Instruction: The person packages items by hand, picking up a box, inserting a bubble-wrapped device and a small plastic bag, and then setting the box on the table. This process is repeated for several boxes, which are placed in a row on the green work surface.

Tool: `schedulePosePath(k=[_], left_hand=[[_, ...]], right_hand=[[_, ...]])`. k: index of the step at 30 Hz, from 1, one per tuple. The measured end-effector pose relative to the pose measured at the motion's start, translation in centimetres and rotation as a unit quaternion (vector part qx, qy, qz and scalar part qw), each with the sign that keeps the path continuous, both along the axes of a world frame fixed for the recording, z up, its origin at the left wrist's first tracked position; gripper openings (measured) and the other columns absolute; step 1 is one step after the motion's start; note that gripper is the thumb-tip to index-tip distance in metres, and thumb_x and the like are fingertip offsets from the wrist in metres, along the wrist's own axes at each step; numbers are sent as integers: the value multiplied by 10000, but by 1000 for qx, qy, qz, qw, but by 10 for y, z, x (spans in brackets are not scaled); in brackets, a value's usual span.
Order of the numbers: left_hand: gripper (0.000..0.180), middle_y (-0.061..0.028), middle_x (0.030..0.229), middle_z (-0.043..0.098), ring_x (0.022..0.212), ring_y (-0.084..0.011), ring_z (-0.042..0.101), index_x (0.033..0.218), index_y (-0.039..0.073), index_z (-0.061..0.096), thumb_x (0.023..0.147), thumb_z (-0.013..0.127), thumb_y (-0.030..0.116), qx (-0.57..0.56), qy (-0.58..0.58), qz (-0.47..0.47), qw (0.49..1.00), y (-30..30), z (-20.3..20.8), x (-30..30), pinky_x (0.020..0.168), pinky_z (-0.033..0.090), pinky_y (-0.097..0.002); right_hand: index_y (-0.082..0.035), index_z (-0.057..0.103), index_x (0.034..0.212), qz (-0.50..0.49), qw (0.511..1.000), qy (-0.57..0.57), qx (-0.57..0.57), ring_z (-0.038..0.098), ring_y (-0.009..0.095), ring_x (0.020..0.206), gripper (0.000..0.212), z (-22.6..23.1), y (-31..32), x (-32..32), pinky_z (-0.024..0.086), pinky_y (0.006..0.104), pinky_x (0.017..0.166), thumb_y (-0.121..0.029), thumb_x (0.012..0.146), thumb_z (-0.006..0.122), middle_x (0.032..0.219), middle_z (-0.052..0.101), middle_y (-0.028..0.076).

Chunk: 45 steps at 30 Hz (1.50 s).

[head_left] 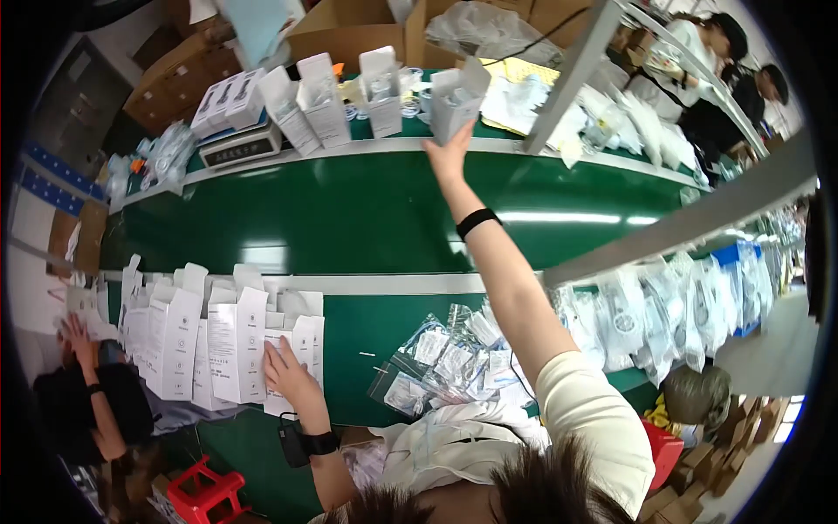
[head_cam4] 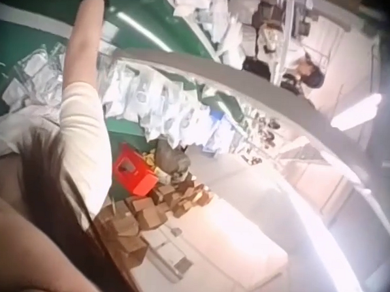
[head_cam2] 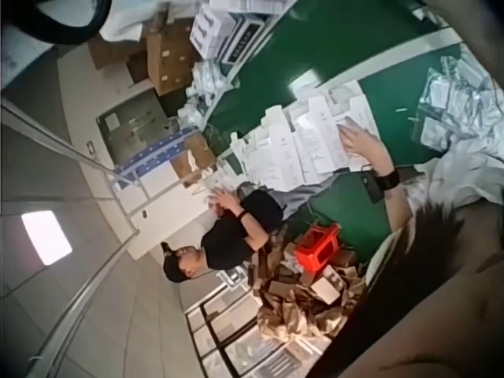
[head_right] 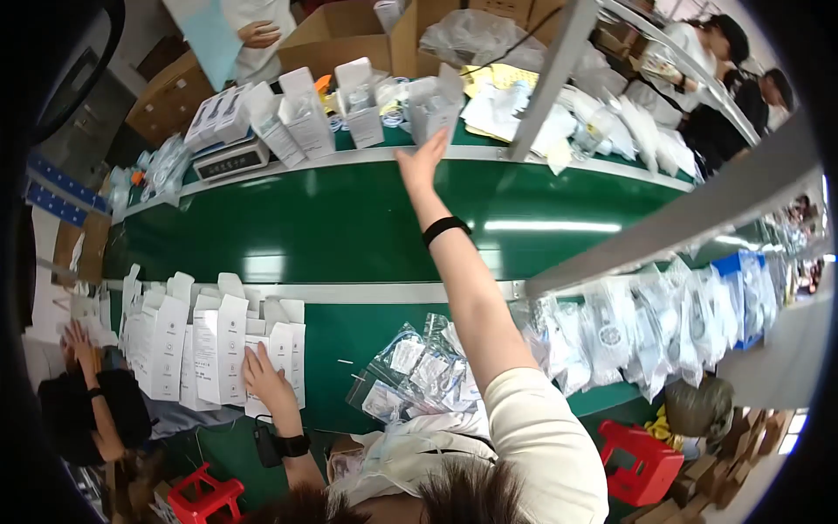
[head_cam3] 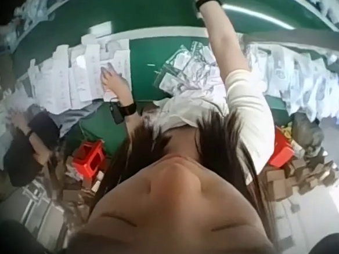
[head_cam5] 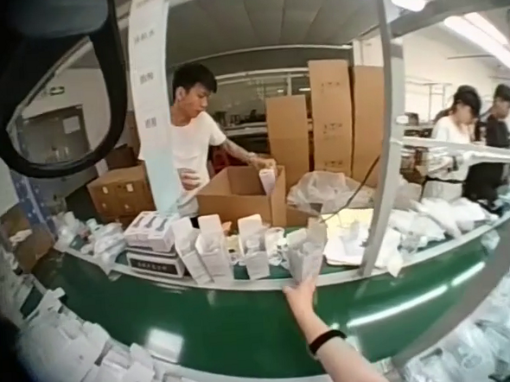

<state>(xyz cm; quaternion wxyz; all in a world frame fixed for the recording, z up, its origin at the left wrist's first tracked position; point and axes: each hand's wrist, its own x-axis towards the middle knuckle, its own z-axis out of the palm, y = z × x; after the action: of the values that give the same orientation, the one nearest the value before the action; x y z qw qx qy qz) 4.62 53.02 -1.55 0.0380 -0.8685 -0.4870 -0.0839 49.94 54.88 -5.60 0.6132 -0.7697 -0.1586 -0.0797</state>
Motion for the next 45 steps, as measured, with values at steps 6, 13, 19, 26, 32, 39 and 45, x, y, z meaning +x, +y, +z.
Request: schedulePosePath(k=[6,13,19,26,32,39,45], left_hand=[[524,-202,1309,336,1189,-351,319,1250,28,392,750,548,36,-52,-117,-70,989,-46,42,10,950,234,-484],[535,-185,1265,381,1173,-336,338,1259,21,389,781,594,146,-108,-330,-251,903,-115,61,55,945,269,-453],[638,-158,1241,405,1138,-285,389,1285,37,366,746,671,187,-263,-465,-317,784,-121,98,91,900,341,-418],[665,-107,1202,440,1057,-193,461,1310,103,356,721,659,51,-736,-238,-390,500,-163,69,118,828,420,-310],[598,-67,1208,437,1061,-202,463,1283,144,397,742,642,77,-650,-128,-436,609,-201,14,142,838,422,-313],[626,-110,1218,420,1098,-255,442,1269,125,382,725,682,201,-615,-119,-452,635,-249,6,217,888,392,-350],[721,-148,1197,397,1112,-289,409,1290,123,314,684,702,181,-591,-138,-504,614,-289,-32,229,947,330,-361]], right_hand=[[-13,271,1317,208,959,170,89,359,287,1196,709,34,-57,-156,279,343,1003,-255,761,638,1271,375,214],[-63,378,1256,373,844,316,221,476,168,1059,567,84,-200,-266,392,292,878,-112,760,648,1145,501,93],[-36,430,1221,414,833,324,172,488,144,1032,579,107,-312,-232,427,284,837,-96,712,697,1160,491,63],[-9,526,1129,260,915,291,106,541,162,1005,338,114,-402,-116,482,273,770,-192,845,541,1071,572,86],[11,587,959,-92,917,-19,-388,589,302,890,298,46,-459,-43,485,357,745,-225,778,589,965,618,135],[-10,594,955,18,798,167,-578,579,318,912,449,15,-476,-35,489,387,749,-332,653,678,959,589,188],[7,563,996,106,781,119,-603,576,351,906,494,13,-461,-33,485,383,761,-314,640,685,1032,558,231]])
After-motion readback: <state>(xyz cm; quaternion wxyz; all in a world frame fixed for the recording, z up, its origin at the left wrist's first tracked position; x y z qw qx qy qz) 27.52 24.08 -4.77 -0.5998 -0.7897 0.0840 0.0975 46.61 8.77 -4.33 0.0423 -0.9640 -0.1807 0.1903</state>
